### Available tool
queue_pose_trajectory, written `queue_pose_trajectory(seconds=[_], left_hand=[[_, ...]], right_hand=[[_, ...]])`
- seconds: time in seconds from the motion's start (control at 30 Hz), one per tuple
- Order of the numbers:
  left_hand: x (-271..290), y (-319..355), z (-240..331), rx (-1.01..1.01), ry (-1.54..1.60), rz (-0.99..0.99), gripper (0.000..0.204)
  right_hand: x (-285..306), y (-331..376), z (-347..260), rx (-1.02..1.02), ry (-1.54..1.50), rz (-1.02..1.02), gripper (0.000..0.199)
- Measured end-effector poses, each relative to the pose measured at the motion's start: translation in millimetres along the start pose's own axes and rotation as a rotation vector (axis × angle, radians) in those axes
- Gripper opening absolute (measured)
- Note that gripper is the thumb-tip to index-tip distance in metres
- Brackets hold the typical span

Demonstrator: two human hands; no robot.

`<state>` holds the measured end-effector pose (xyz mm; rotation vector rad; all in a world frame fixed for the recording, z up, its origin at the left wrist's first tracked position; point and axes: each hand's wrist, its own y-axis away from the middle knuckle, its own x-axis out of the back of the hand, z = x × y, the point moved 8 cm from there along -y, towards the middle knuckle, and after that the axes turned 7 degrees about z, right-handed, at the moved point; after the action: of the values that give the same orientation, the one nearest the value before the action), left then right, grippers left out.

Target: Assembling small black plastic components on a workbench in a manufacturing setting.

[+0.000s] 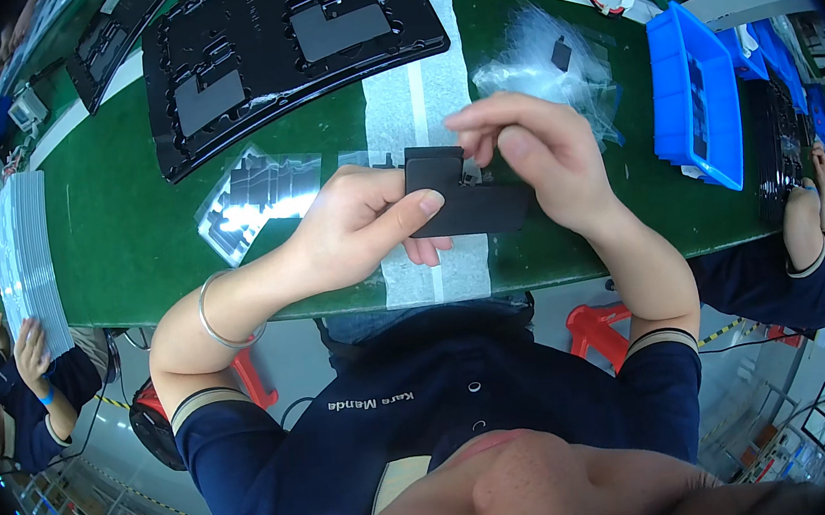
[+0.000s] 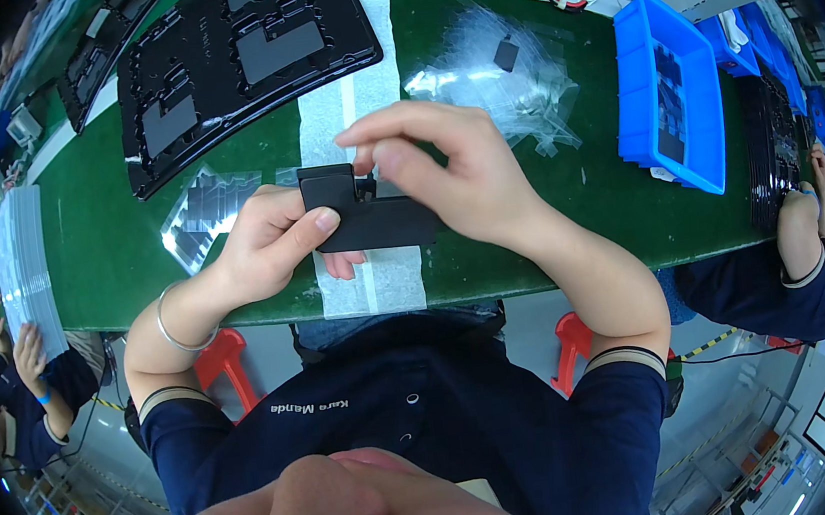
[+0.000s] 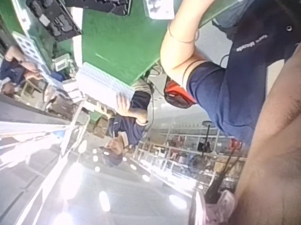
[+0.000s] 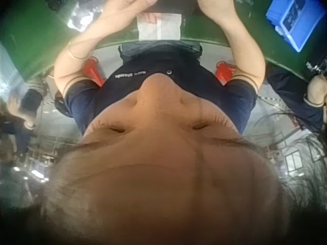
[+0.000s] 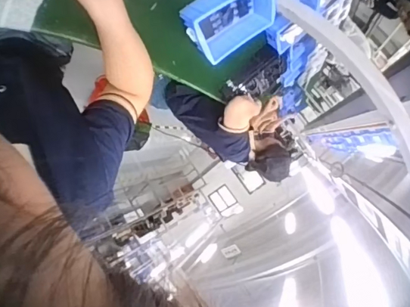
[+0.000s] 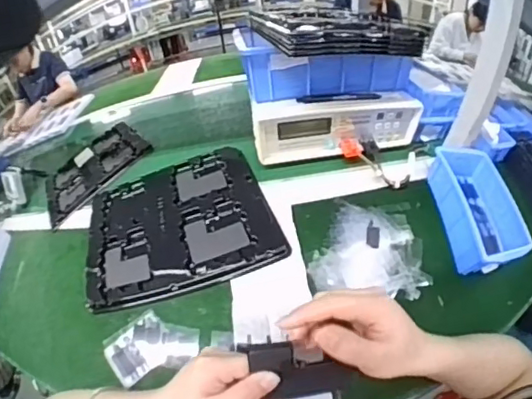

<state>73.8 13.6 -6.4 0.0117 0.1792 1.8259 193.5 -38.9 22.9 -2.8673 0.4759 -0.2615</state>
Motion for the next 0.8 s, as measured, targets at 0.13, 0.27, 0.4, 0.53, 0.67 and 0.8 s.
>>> queue_pose_trajectory(seconds=[0.13,0.27,0.4,0.53,0.67,0.8], left_hand=[[7,0,3,-0.047,0.051,0.068,0.031],[15,-1,-2,-0.053,-0.046,0.103,0.023],[15,5,35,-0.498,-0.716,0.044,0.022],[2,19,20,-0.624,-0.973,-0.038,0.035],[-8,24,8,-0.663,-1.112,-0.081,0.049],[-2,23,7,-0.617,-1.128,-0.069,0.049]], right_hand=[[-6,2,-20,0.136,0.133,-0.023,0.042],[0,3,-15,-0.032,0.184,-0.012,0.045],[23,7,-36,0.266,0.452,0.123,0.029],[17,18,-39,0.566,0.756,0.113,0.020],[0,36,-19,0.572,0.894,-0.113,0.027],[1,41,0,0.353,0.877,-0.280,0.047]])
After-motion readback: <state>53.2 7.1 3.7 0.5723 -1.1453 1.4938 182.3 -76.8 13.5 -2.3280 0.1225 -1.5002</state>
